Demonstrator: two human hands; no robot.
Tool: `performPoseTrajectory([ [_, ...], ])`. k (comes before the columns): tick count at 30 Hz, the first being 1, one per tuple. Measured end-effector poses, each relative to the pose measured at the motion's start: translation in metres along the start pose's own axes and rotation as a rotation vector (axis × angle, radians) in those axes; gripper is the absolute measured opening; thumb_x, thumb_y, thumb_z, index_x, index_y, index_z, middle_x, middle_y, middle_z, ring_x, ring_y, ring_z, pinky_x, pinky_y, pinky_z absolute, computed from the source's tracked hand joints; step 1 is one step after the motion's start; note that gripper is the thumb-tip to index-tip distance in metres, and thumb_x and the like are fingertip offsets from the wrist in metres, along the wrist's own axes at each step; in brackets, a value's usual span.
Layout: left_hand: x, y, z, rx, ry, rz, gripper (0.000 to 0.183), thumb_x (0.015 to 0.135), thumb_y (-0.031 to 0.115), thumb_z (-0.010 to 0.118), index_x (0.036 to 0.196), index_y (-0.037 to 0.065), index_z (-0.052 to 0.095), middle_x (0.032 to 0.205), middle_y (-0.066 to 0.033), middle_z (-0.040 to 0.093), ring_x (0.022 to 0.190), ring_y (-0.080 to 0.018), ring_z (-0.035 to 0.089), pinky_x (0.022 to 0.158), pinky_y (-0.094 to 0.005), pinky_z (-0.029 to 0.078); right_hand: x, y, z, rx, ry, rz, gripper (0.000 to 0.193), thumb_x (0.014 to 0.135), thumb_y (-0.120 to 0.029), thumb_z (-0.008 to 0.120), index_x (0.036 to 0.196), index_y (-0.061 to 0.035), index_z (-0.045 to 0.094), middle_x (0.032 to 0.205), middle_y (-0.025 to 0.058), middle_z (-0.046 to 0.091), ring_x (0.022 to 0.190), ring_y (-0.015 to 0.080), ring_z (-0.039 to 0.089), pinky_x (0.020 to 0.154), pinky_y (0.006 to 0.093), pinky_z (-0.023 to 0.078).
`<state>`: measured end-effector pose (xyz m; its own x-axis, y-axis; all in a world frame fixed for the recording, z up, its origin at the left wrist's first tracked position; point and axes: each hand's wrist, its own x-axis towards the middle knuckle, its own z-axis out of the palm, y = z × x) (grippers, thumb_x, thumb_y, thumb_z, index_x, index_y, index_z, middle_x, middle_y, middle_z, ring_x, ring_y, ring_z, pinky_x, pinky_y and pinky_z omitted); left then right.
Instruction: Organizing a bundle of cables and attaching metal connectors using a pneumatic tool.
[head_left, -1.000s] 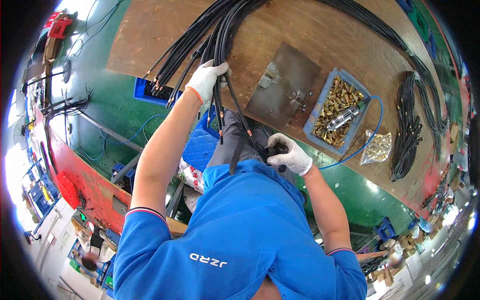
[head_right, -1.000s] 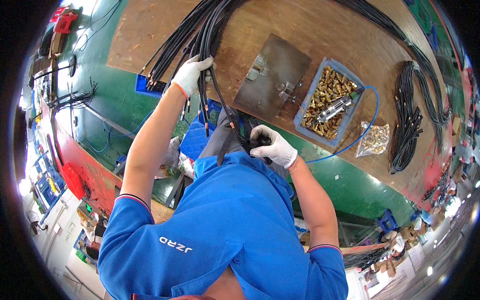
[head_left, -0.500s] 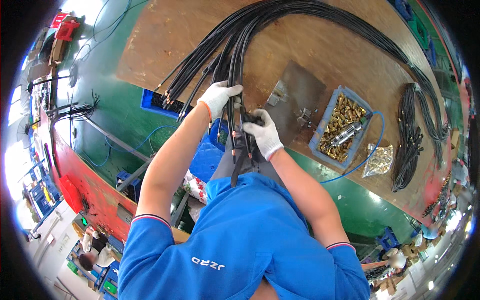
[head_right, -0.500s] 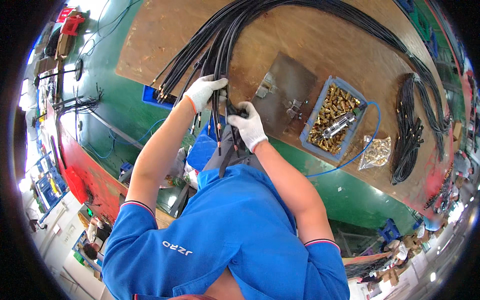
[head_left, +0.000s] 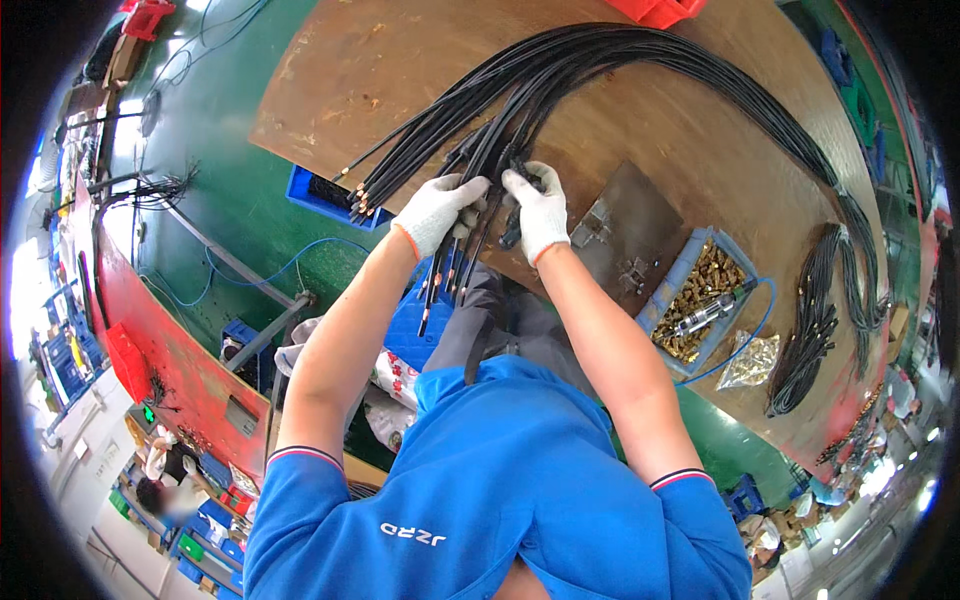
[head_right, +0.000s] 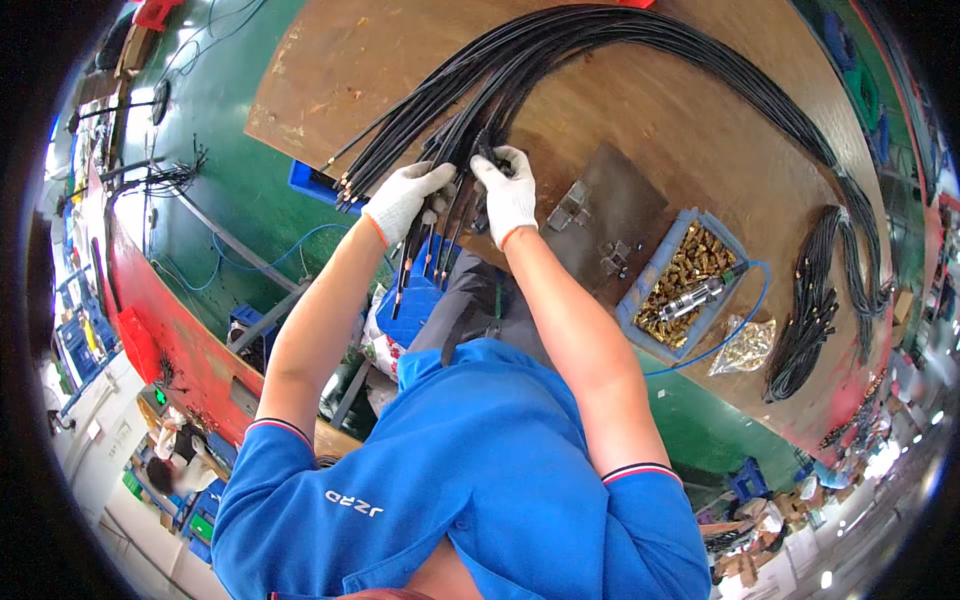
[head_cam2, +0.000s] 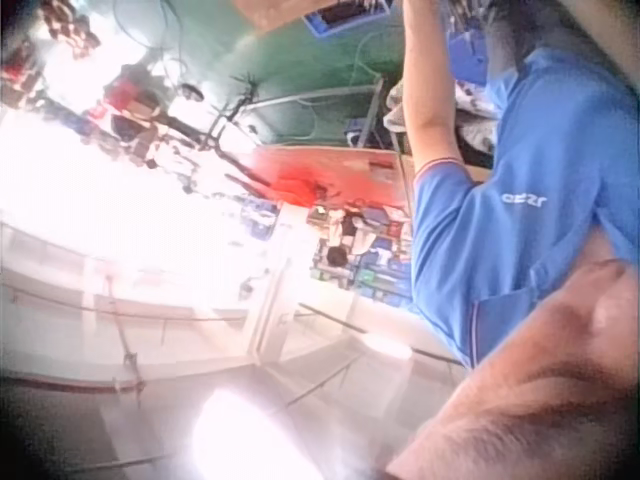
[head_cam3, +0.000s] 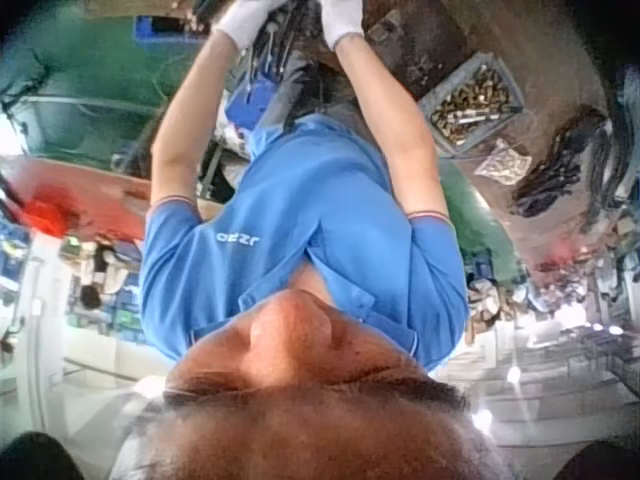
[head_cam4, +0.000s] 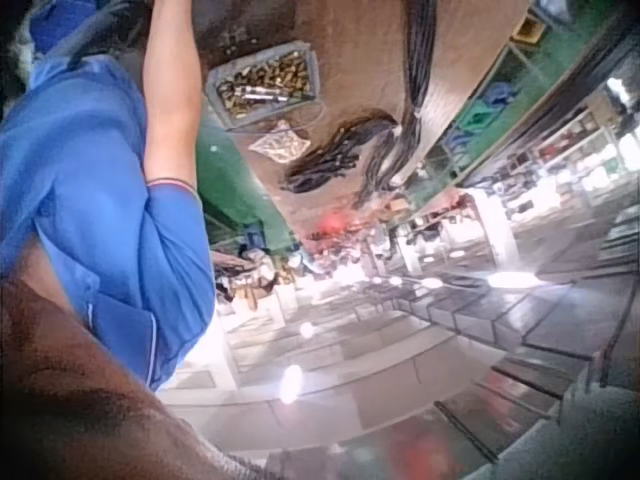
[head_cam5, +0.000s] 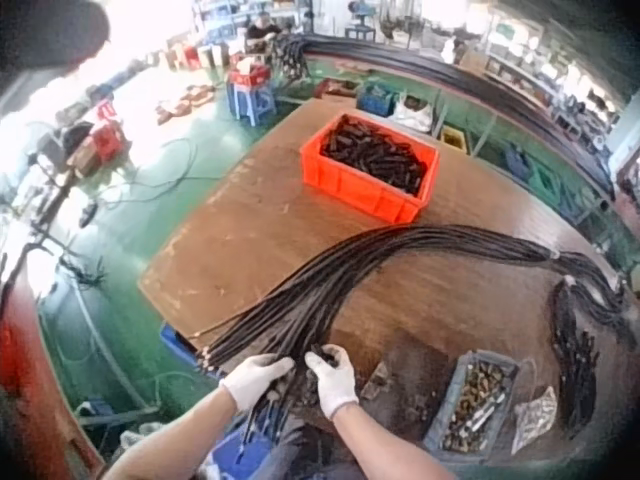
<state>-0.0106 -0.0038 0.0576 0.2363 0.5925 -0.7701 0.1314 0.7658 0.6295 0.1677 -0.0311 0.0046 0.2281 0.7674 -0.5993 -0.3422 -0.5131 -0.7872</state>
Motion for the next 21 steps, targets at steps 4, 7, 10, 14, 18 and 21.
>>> performPoseTrajectory([
  [4, 0.004, -0.001, 0.012, -0.028, -0.027, 0.035, 0.028, 0.095, 0.031, 0.079, 0.100, 0.006, 0.069, 0.081, -0.0009, 0.065, 0.062, -0.0071, 0.055, 0.052, -0.0230, 0.042, -0.023, 0.016, -0.006, -0.283, -0.169, -0.197, 0.035, 0.090, -0.008, 0.079, 0.122, -0.0051, 0.064, 0.106, 0.0011, 0.068, 0.096, 0.0121, 0.064, 0.091, 0.0288, 0.053],
  [7, 0.003, -0.001, 0.010, -0.059, -0.033, 0.039, 0.021, 0.091, 0.024, 0.082, 0.097, 0.007, 0.070, 0.075, 0.0010, 0.063, 0.057, -0.0075, 0.054, 0.051, -0.0223, 0.041, -0.048, 0.001, -0.002, -0.428, -0.188, -0.179, 0.043, 0.090, -0.008, 0.080, 0.129, -0.0057, 0.063, 0.113, 0.0020, 0.070, 0.104, 0.0123, 0.065, 0.096, 0.0289, 0.053],
  [10, -0.001, 0.009, 0.003, 0.007, 0.009, 0.078, 0.019, 0.089, 0.022, 0.082, 0.096, 0.008, 0.069, 0.076, 0.0012, 0.064, 0.059, -0.0071, 0.054, 0.053, -0.0228, 0.043, -0.054, -0.018, -0.017, -0.651, -0.252, -0.152, 0.046, 0.090, -0.017, 0.082, 0.132, -0.0072, 0.067, 0.117, 0.0072, 0.074, 0.107, 0.0149, 0.068, 0.099, 0.0321, 0.054],
  [14, -0.006, 0.023, 0.006, 0.133, 0.005, 0.064, 0.027, 0.087, 0.027, 0.085, 0.095, 0.008, 0.069, 0.078, 0.0016, 0.065, 0.064, -0.0073, 0.058, 0.055, -0.0238, 0.045, -0.051, -0.039, -0.027, -0.822, -0.272, -0.195, 0.047, 0.088, -0.036, 0.082, 0.128, -0.0142, 0.069, 0.108, 0.0145, 0.077, 0.101, 0.0312, 0.074, 0.092, 0.0392, 0.057],
  [18, -0.009, 0.017, 0.015, 0.171, -0.058, 0.074, 0.034, 0.089, 0.031, 0.084, 0.107, 0.006, 0.070, 0.084, -0.0001, 0.066, 0.070, -0.0090, 0.062, 0.061, -0.0240, 0.050, -0.041, -0.048, -0.017, -0.923, -0.343, -0.218, 0.047, 0.087, -0.040, 0.082, 0.126, -0.0150, 0.070, 0.111, 0.0166, 0.076, 0.103, 0.0368, 0.073, 0.090, 0.0415, 0.057],
  [21, -0.013, 0.009, 0.015, -0.034, -0.077, 0.059, 0.031, 0.097, 0.032, 0.076, 0.111, 0.005, 0.069, 0.085, -0.0004, 0.067, 0.072, -0.0097, 0.062, 0.062, -0.0245, 0.051, -0.045, -0.051, -0.027, -0.886, -0.352, -0.129, 0.049, 0.088, -0.039, 0.081, 0.127, -0.0128, 0.071, 0.113, 0.0168, 0.077, 0.106, 0.0337, 0.074, 0.092, 0.0405, 0.056],
])
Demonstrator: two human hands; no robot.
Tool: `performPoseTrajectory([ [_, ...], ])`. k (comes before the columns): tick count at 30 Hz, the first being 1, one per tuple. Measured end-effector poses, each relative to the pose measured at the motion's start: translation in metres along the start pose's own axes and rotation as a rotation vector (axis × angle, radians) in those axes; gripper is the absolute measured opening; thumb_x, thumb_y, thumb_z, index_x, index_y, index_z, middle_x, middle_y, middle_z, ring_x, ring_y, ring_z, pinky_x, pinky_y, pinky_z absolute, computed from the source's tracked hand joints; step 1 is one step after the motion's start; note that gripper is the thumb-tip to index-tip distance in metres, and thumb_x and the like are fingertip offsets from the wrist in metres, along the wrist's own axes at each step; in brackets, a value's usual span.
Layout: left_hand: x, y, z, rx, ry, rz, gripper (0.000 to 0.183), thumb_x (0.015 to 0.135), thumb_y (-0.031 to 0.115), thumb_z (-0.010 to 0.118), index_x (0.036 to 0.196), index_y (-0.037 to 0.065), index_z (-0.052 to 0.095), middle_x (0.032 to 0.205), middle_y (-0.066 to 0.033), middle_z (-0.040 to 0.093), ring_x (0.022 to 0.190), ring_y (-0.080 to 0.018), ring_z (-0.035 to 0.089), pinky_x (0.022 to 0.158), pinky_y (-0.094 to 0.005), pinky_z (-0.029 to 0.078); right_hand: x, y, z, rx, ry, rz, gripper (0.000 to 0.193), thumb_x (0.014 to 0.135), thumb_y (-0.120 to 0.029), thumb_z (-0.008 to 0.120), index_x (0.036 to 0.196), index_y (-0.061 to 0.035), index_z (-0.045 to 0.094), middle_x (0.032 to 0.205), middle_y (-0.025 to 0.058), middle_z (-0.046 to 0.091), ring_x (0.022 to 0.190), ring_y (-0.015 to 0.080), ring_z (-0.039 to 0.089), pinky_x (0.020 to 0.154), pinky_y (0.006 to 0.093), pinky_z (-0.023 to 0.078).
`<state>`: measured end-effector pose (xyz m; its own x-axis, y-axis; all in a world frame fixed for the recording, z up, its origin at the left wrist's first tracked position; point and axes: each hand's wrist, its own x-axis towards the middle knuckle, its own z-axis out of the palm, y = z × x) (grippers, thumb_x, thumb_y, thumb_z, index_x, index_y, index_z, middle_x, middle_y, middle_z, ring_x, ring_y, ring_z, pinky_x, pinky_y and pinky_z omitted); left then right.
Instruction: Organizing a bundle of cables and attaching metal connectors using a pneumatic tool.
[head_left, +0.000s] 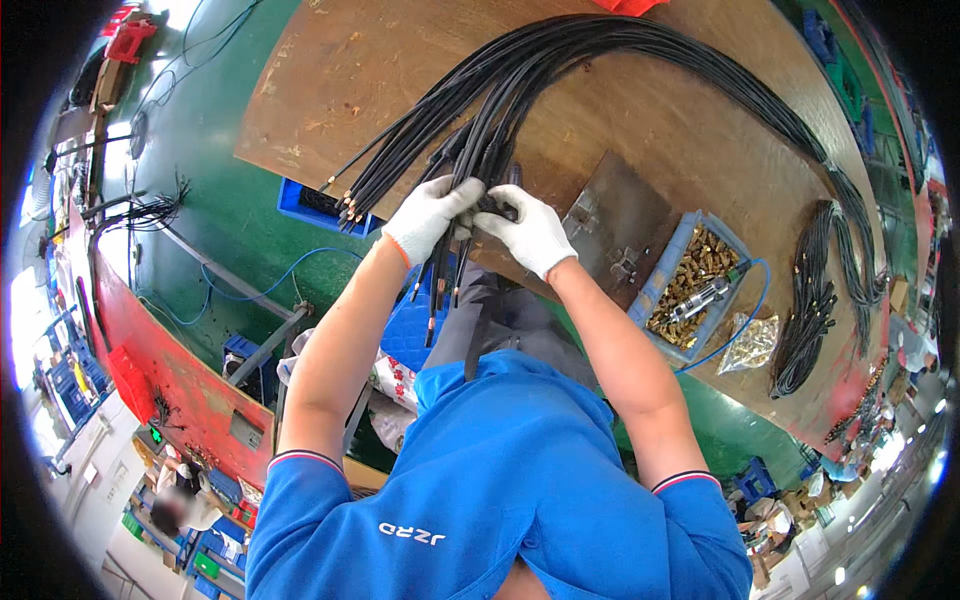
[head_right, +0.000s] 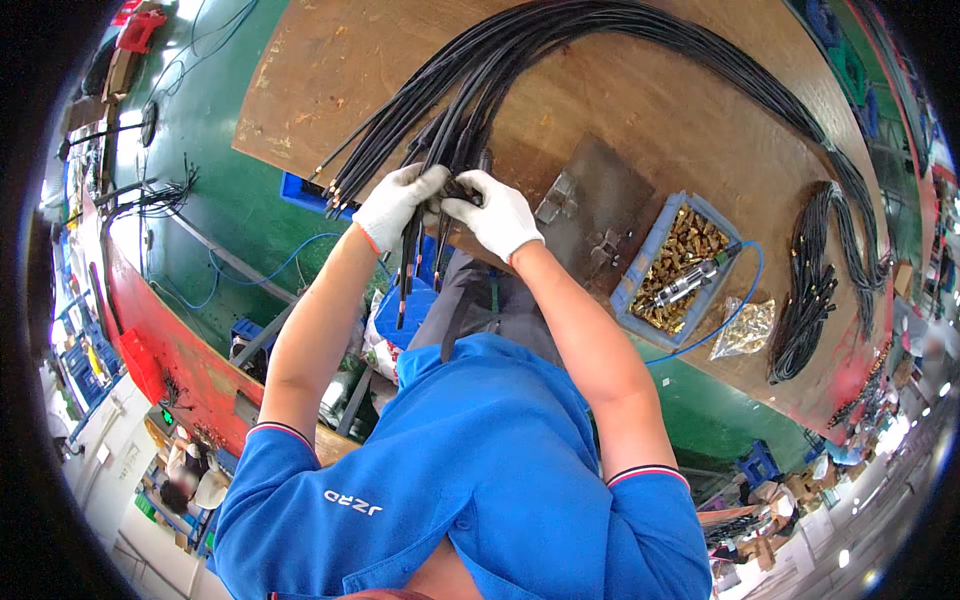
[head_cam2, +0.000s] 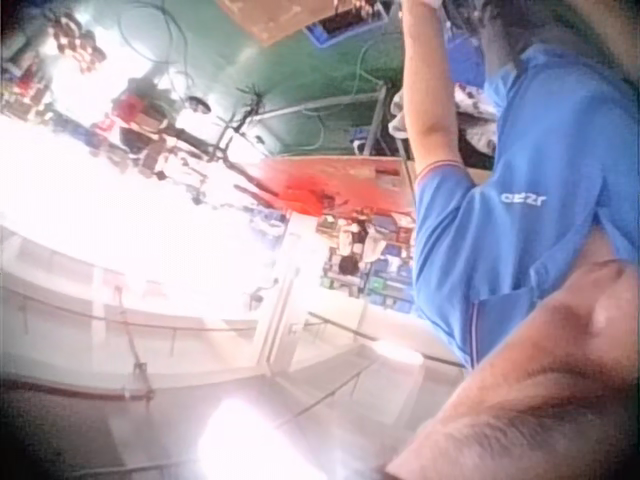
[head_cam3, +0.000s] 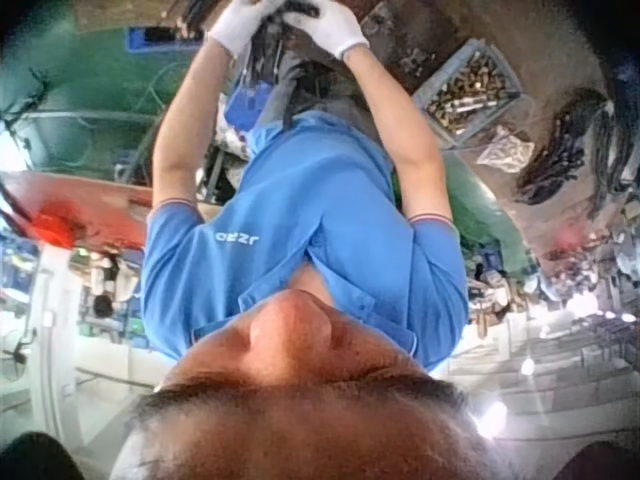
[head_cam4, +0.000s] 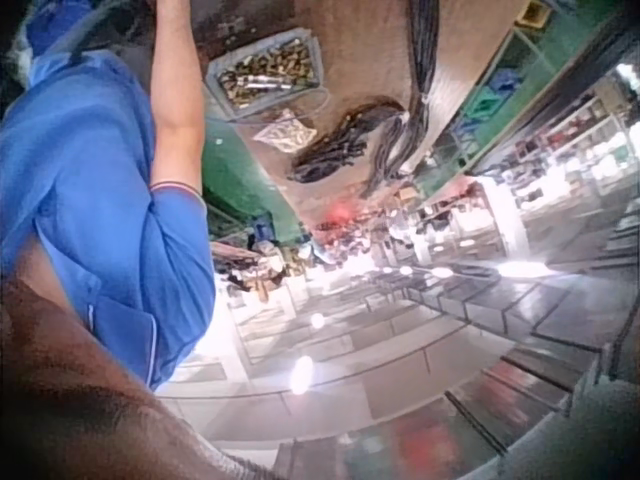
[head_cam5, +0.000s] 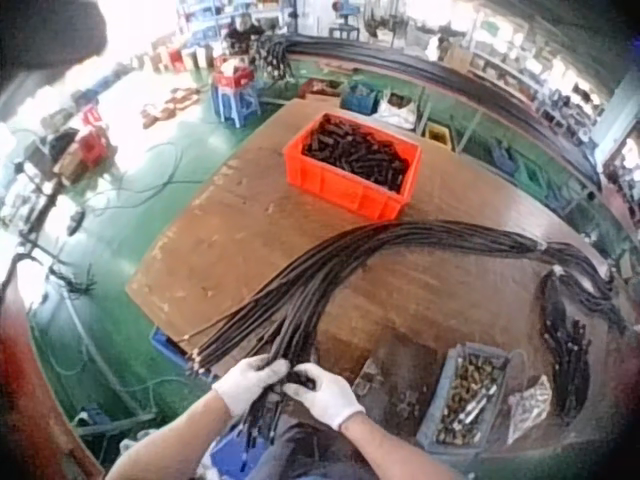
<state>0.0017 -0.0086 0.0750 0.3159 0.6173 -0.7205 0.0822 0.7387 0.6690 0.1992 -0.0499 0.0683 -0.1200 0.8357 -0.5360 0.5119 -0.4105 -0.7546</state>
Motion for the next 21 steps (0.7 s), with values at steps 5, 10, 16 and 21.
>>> performPoseTrajectory([
  [5, 0.005, -0.034, -0.009, -0.300, 0.043, -0.108, 0.028, 0.104, 0.023, 0.066, 0.121, -0.001, 0.064, 0.099, -0.0085, 0.068, 0.076, -0.0187, 0.067, 0.068, -0.0351, 0.060, -0.028, 0.048, 0.001, 0.251, 0.010, -0.023, 0.050, 0.088, -0.035, 0.082, 0.128, -0.0068, 0.072, 0.114, 0.0146, 0.078, 0.103, 0.0218, 0.073, 0.094, 0.0345, 0.055],
  [10, 0.014, -0.048, -0.010, -0.233, -0.027, -0.110, 0.032, 0.099, 0.021, 0.074, 0.121, -0.001, 0.065, 0.095, -0.0054, 0.068, 0.074, -0.0144, 0.066, 0.066, -0.0306, 0.056, -0.068, 0.076, -0.006, 0.227, -0.019, -0.008, 0.047, 0.086, -0.034, 0.085, 0.122, -0.0051, 0.075, 0.109, 0.0136, 0.077, 0.100, 0.0205, 0.071, 0.092, 0.0331, 0.054],
  [16, 0.014, -0.040, 0.026, -0.154, -0.007, -0.045, 0.031, 0.097, 0.026, 0.076, 0.115, 0.003, 0.067, 0.090, -0.0039, 0.071, 0.069, -0.0107, 0.063, 0.061, -0.0294, 0.052, -0.118, 0.094, -0.014, 0.217, -0.025, -0.004, 0.049, 0.085, -0.030, 0.087, 0.124, -0.0042, 0.075, 0.109, 0.0131, 0.076, 0.101, 0.0192, 0.070, 0.093, 0.0325, 0.054],
  [21, 0.012, -0.040, 0.053, -0.179, -0.008, 0.025, 0.019, 0.101, 0.023, 0.071, 0.108, 0.007, 0.065, 0.090, -0.0060, 0.072, 0.065, -0.0114, 0.063, 0.060, -0.0292, 0.056, -0.147, 0.115, -0.012, 0.393, -0.144, 0.100, 0.048, 0.085, -0.026, 0.088, 0.124, -0.0011, 0.074, 0.110, 0.0088, 0.077, 0.100, 0.0133, 0.068, 0.092, 0.0303, 0.054],
])
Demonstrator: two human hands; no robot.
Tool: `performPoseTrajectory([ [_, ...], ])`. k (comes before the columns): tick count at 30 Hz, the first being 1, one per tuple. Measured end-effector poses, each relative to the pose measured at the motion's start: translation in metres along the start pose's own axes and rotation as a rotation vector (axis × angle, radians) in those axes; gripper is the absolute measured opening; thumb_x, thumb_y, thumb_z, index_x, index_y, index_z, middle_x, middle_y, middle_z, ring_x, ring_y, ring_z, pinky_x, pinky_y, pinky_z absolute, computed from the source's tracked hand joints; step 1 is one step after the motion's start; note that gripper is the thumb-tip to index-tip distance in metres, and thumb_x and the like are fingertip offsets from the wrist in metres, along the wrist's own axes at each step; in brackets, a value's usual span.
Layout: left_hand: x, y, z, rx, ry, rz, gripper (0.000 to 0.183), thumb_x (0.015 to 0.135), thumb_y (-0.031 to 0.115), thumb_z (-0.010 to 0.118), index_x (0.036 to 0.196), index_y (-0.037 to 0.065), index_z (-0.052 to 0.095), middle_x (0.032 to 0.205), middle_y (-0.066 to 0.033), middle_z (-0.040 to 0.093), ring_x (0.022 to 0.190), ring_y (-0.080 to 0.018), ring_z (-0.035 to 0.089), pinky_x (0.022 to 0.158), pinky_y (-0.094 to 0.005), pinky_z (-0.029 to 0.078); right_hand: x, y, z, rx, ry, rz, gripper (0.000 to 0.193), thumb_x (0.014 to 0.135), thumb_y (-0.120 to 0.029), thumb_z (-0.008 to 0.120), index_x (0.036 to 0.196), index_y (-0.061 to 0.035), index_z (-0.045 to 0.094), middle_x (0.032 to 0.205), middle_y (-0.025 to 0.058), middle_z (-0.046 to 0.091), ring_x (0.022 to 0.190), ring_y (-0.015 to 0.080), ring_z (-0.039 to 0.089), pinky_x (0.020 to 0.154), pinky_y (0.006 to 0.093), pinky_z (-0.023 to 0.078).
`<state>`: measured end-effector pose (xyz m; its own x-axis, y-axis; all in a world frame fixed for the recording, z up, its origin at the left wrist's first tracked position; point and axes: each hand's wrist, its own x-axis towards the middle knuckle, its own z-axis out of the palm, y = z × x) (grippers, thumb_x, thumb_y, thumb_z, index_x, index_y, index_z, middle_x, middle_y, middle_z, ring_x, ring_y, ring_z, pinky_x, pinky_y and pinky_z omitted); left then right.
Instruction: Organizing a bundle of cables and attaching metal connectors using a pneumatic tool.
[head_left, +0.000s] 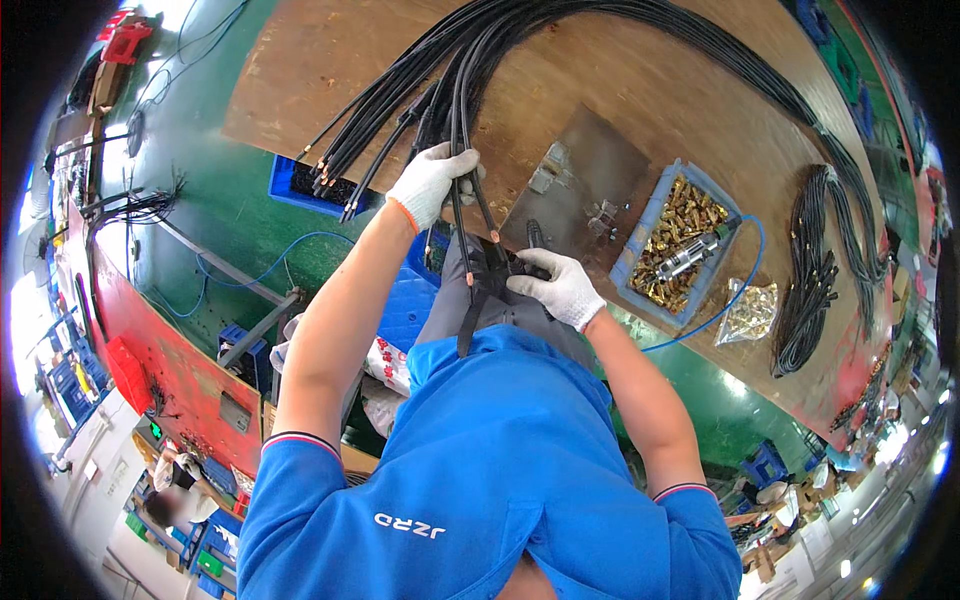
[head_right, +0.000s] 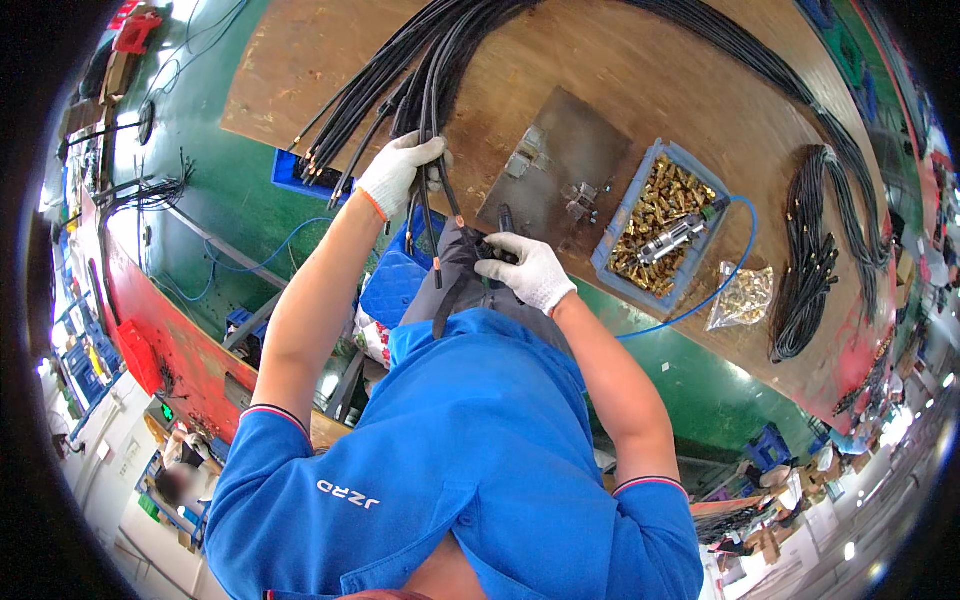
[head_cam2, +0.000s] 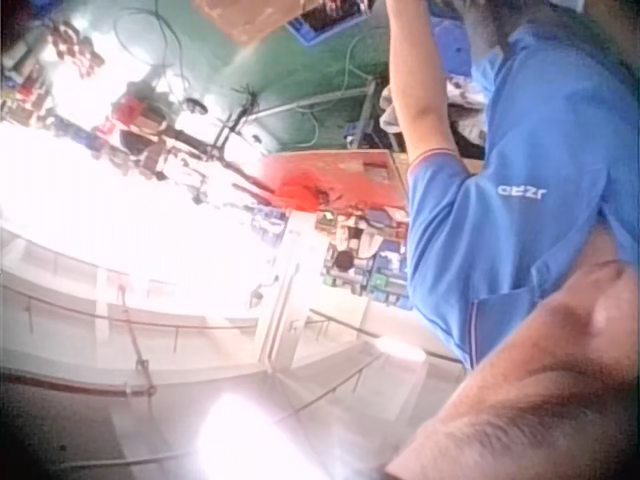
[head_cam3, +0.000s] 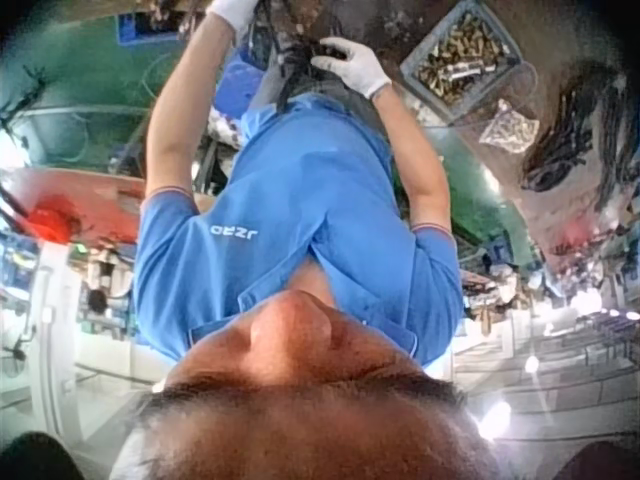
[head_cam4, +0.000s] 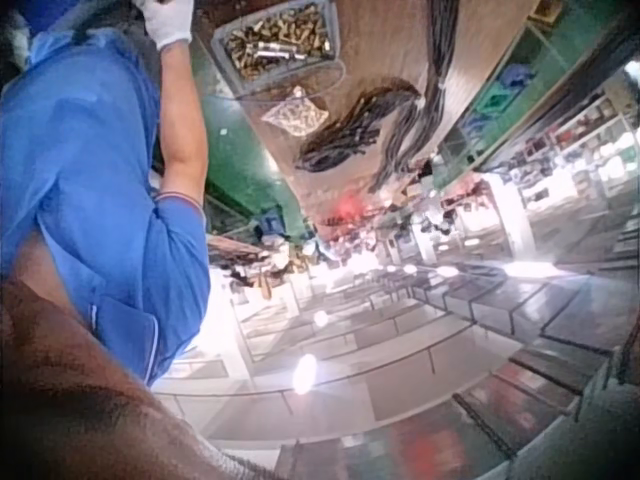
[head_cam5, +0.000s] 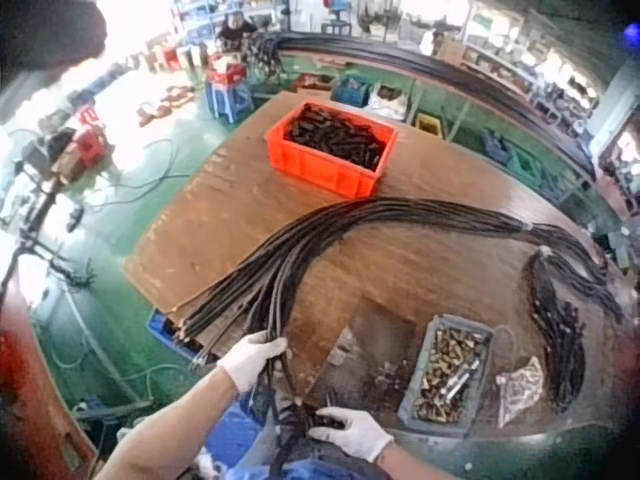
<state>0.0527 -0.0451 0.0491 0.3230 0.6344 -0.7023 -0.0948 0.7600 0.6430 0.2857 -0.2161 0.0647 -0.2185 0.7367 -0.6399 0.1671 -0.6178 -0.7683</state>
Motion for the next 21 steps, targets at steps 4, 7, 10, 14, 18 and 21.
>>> performPoseTrajectory([
  [4, -0.005, -0.008, 0.008, 0.012, 0.022, 0.025, 0.017, 0.102, 0.021, 0.071, 0.108, 0.007, 0.065, 0.090, -0.0058, 0.072, 0.066, -0.0117, 0.062, 0.061, -0.0300, 0.056, -0.011, 0.003, 0.001, -0.007, -0.019, 0.039, 0.049, 0.086, -0.025, 0.087, 0.125, 0.0014, 0.073, 0.111, 0.0071, 0.076, 0.101, 0.0131, 0.068, 0.094, 0.0309, 0.054],
  [7, -0.005, -0.007, 0.014, 0.086, 0.020, 0.037, 0.019, 0.103, 0.024, 0.070, 0.112, 0.008, 0.066, 0.094, -0.0035, 0.071, 0.067, -0.0098, 0.061, 0.062, -0.0280, 0.057, -0.014, 0.001, -0.002, 0.008, -0.014, 0.020, 0.046, 0.088, -0.022, 0.085, 0.124, 0.0026, 0.072, 0.108, 0.0055, 0.075, 0.099, 0.0118, 0.067, 0.092, 0.0306, 0.054],
  [10, -0.005, -0.010, 0.011, 0.132, 0.010, 0.051, 0.019, 0.103, 0.024, 0.071, 0.111, 0.008, 0.066, 0.094, -0.0024, 0.072, 0.069, -0.0093, 0.062, 0.063, -0.0284, 0.058, -0.009, -0.006, -0.001, 0.007, -0.046, 0.040, 0.045, 0.089, -0.023, 0.083, 0.125, 0.0031, 0.071, 0.109, 0.0066, 0.075, 0.100, 0.0122, 0.067, 0.094, 0.0308, 0.053],
  [14, -0.010, -0.004, 0.017, 0.150, -0.006, 0.020, 0.019, 0.096, 0.018, 0.079, 0.107, 0.004, 0.071, 0.092, -0.0038, 0.071, 0.075, -0.0130, 0.066, 0.069, -0.0316, 0.057, 0.006, -0.022, 0.003, 0.197, -0.113, 0.098, 0.047, 0.092, -0.024, 0.081, 0.128, 0.0049, 0.069, 0.114, 0.0086, 0.074, 0.104, 0.0130, 0.066, 0.097, 0.0308, 0.052],
  [18, -0.010, 0.003, 0.023, 0.254, 0.035, 0.016, 0.029, 0.092, 0.027, 0.082, 0.112, 0.008, 0.075, 0.093, 0.0016, 0.073, 0.079, -0.0092, 0.064, 0.069, -0.0259, 0.049, 0.035, -0.046, 0.020, 0.268, 0.012, 0.026, 0.045, 0.097, -0.025, 0.078, 0.129, 0.0047, 0.067, 0.105, 0.0083, 0.074, 0.085, 0.0153, 0.070, 0.075, 0.0321, 0.058],
  [21, -0.001, 0.001, 0.008, 0.270, 0.037, -0.044, 0.031, 0.093, 0.027, 0.081, 0.114, 0.006, 0.074, 0.095, -0.0002, 0.073, 0.081, -0.0105, 0.065, 0.070, -0.0281, 0.051, 0.075, -0.043, 0.036, 0.382, 0.028, 0.048, 0.045, 0.098, -0.026, 0.076, 0.129, 0.0043, 0.067, 0.102, 0.0084, 0.073, 0.078, 0.0133, 0.067, 0.066, 0.0306, 0.056],
])
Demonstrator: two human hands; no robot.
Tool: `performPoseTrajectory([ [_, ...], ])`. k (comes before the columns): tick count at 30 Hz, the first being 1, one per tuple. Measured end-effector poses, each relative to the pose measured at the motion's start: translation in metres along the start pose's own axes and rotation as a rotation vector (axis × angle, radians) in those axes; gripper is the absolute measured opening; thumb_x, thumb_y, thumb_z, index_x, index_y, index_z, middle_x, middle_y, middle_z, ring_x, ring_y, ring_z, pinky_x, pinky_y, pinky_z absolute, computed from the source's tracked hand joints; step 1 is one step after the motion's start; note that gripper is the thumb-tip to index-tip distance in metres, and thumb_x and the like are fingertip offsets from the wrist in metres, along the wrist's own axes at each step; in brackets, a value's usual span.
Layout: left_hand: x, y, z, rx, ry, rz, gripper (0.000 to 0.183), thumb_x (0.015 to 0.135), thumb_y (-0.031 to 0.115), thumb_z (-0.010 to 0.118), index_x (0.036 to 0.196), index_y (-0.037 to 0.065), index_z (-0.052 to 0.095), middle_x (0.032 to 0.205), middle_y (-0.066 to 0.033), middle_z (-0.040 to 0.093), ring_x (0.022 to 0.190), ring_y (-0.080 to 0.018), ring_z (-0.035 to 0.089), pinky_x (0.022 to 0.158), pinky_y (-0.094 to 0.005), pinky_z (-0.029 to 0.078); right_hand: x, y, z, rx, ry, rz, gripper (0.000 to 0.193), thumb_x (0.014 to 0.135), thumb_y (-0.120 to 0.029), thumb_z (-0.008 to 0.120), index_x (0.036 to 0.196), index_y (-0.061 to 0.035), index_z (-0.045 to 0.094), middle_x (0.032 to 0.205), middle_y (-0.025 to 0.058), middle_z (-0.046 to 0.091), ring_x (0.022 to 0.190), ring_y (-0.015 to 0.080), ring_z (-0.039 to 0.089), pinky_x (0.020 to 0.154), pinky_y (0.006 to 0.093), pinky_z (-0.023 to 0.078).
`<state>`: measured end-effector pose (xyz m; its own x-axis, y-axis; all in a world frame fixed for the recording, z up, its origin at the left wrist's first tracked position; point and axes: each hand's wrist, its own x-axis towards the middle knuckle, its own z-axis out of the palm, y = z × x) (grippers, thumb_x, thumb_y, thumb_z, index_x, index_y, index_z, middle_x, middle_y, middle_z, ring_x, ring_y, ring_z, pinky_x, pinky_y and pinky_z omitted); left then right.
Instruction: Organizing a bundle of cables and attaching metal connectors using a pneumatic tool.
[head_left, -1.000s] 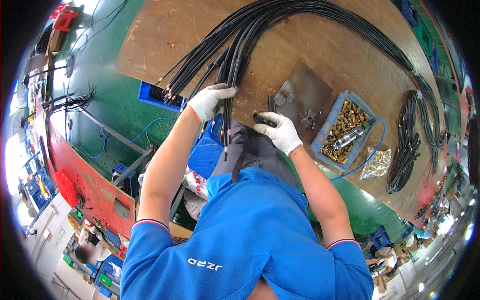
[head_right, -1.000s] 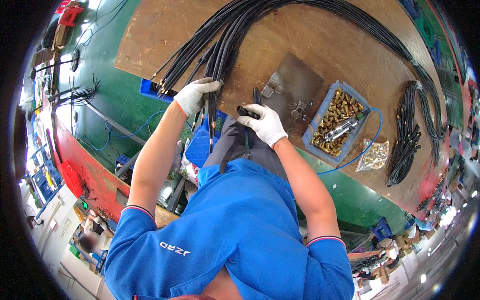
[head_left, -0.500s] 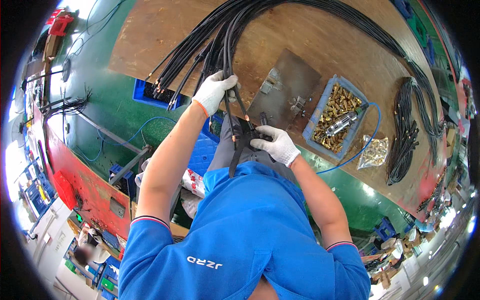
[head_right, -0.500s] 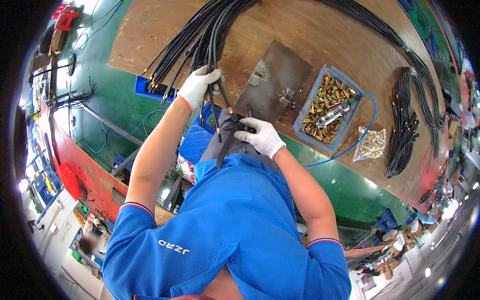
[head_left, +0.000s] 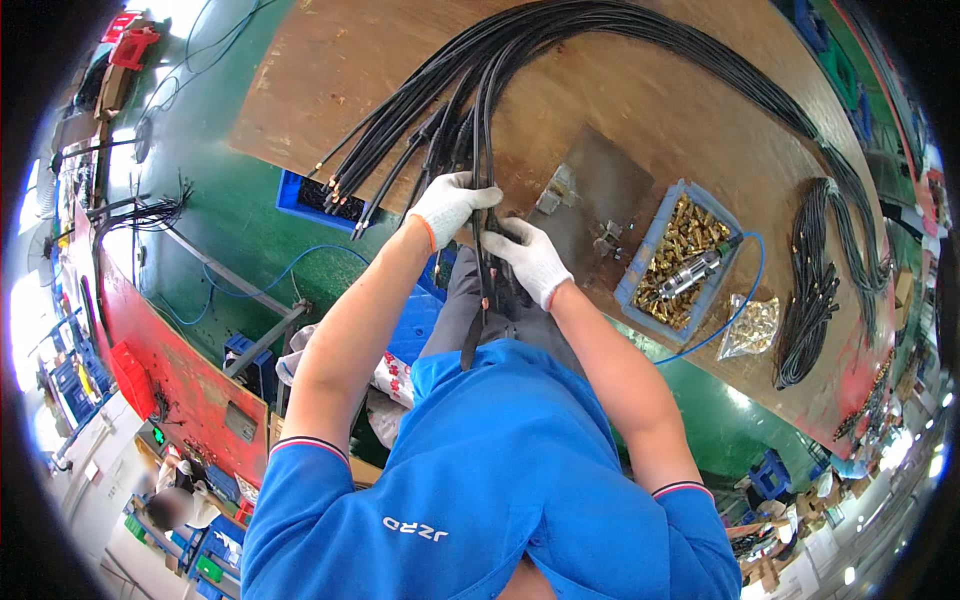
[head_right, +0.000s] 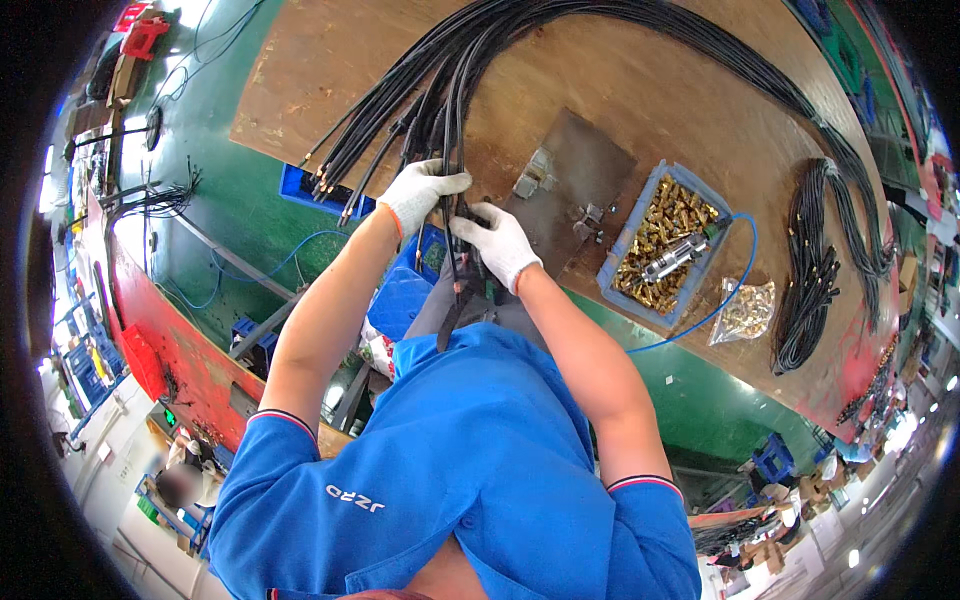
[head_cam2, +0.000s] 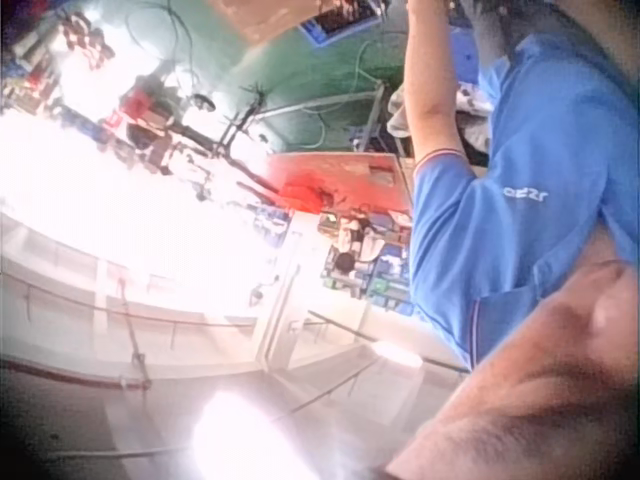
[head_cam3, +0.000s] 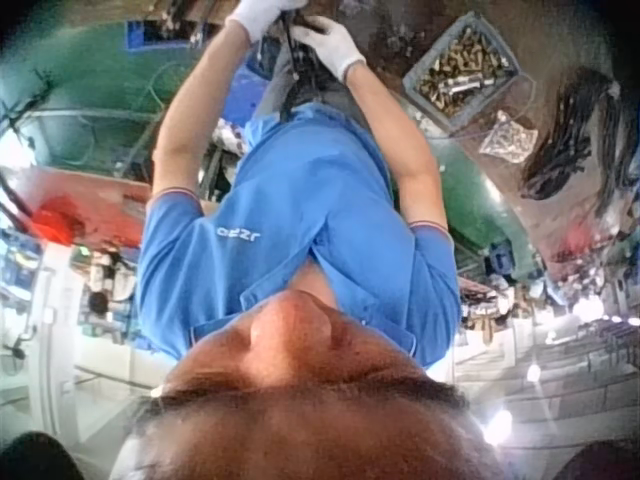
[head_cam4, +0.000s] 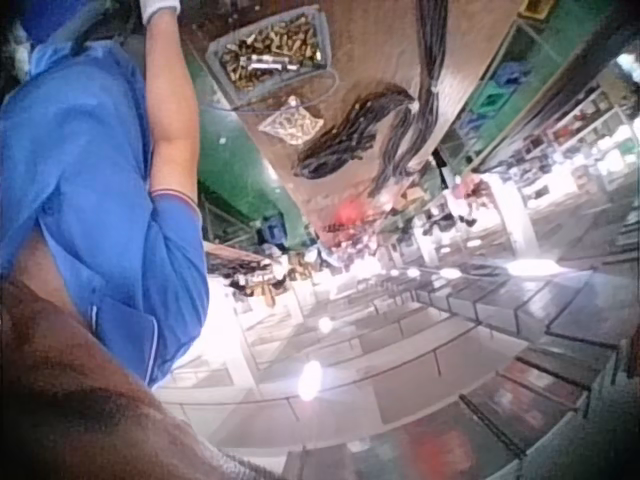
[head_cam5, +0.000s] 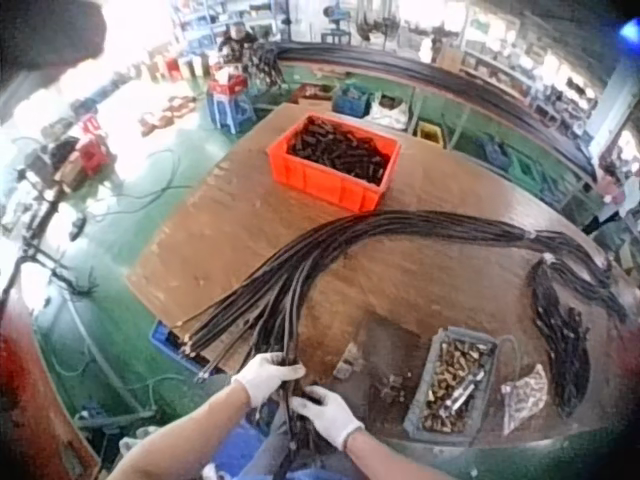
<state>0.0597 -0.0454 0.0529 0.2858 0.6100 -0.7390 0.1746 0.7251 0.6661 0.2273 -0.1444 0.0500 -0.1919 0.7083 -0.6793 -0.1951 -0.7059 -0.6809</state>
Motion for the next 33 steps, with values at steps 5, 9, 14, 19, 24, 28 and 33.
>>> performPoseTrajectory([
  [5, 0.008, -0.001, -0.034, -0.018, 0.149, 0.033, 0.028, 0.099, 0.027, 0.069, 0.110, 0.002, 0.074, 0.084, -0.0049, 0.072, 0.068, -0.0110, 0.065, 0.056, -0.0294, 0.050, 0.056, -0.018, 0.030, -0.070, 0.039, -0.010, 0.039, 0.099, -0.024, 0.073, 0.129, 0.0021, 0.069, 0.109, 0.0103, 0.075, 0.093, 0.0155, 0.069, 0.083, 0.0319, 0.056],
  [9, 0.003, 0.010, -0.068, 0.018, 0.215, 0.048, 0.027, 0.102, 0.030, 0.065, 0.107, 0.005, 0.074, 0.079, -0.0002, 0.066, 0.065, -0.0091, 0.058, 0.058, -0.0272, 0.047, 0.105, -0.035, 0.049, -0.254, 0.226, -0.213, 0.041, 0.095, -0.030, 0.078, 0.119, 0.0031, 0.073, 0.106, 0.0094, 0.077, 0.096, 0.0163, 0.068, 0.089, 0.0327, 0.053],
  [14, 0.001, 0.017, -0.085, 0.086, 0.143, 0.005, 0.026, 0.103, 0.031, 0.064, 0.105, 0.006, 0.071, 0.077, 0.0042, 0.060, 0.062, -0.0064, 0.051, 0.056, -0.0266, 0.044, 0.154, -0.055, 0.054, -0.135, 0.309, -0.187, 0.038, 0.094, -0.029, 0.079, 0.116, 0.0018, 0.074, 0.101, 0.0075, 0.077, 0.089, 0.0147, 0.066, 0.080, 0.0319, 0.052],
  [19, -0.001, 0.018, -0.094, 0.036, 0.173, -0.009, 0.029, 0.102, 0.035, 0.067, 0.098, 0.006, 0.071, 0.074, 0.0017, 0.058, 0.061, -0.0091, 0.051, 0.054, -0.0283, 0.041, 0.152, -0.075, 0.052, -0.038, 0.331, -0.231, 0.028, 0.101, -0.023, 0.072, 0.122, -0.0039, 0.072, 0.097, 0.0031, 0.073, 0.085, 0.0101, 0.064, 0.074, 0.0267, 0.051],
  [24, -0.001, 0.025, -0.087, -0.300, 0.033, -0.050, 0.032, 0.104, 0.038, 0.067, 0.109, 0.007, 0.070, 0.080, 0.0027, 0.063, 0.060, -0.0053, 0.051, 0.050, -0.0230, 0.037, 0.088, -0.069, 0.031, -0.166, -0.179, -0.316, 0.021, 0.099, -0.005, 0.064, 0.119, -0.0055, 0.071, 0.106, 0.0004, 0.072, 0.098, 0.0078, 0.065, 0.087, 0.0256, 0.052],
  [28, 0.003, 0.024, -0.079, -0.258, -0.130, -0.043, 0.034, 0.103, 0.038, 0.070, 0.115, 0.006, 0.071, 0.085, 0.0019, 0.067, 0.064, -0.0051, 0.055, 0.052, -0.0215, 0.039, 0.058, -0.051, 0.031, -0.212, -0.407, -0.192, 0.023, 0.100, -0.004, 0.062, 0.121, -0.0010, 0.071, 0.116, 0.0036, 0.072, 0.111, 0.0120, 0.064, 0.101, 0.0295, 0.050],
  [33, 0.003, 0.025, -0.064, -0.320, -0.074, -0.015, 0.021, 0.101, 0.031, 0.074, 0.103, 0.010, 0.071, 0.079, 0.0028, 0.067, 0.058, -0.0068, 0.057, 0.050, -0.0222, 0.043, 0.037, -0.051, 0.051, -0.064, -0.051, -0.502, 0.060, 0.096, -0.004, 0.072, 0.152, -0.0012, 0.052, 0.144, 0.0112, 0.062, 0.131, 0.0195, 0.060, 0.113, 0.0330, 0.045],
])
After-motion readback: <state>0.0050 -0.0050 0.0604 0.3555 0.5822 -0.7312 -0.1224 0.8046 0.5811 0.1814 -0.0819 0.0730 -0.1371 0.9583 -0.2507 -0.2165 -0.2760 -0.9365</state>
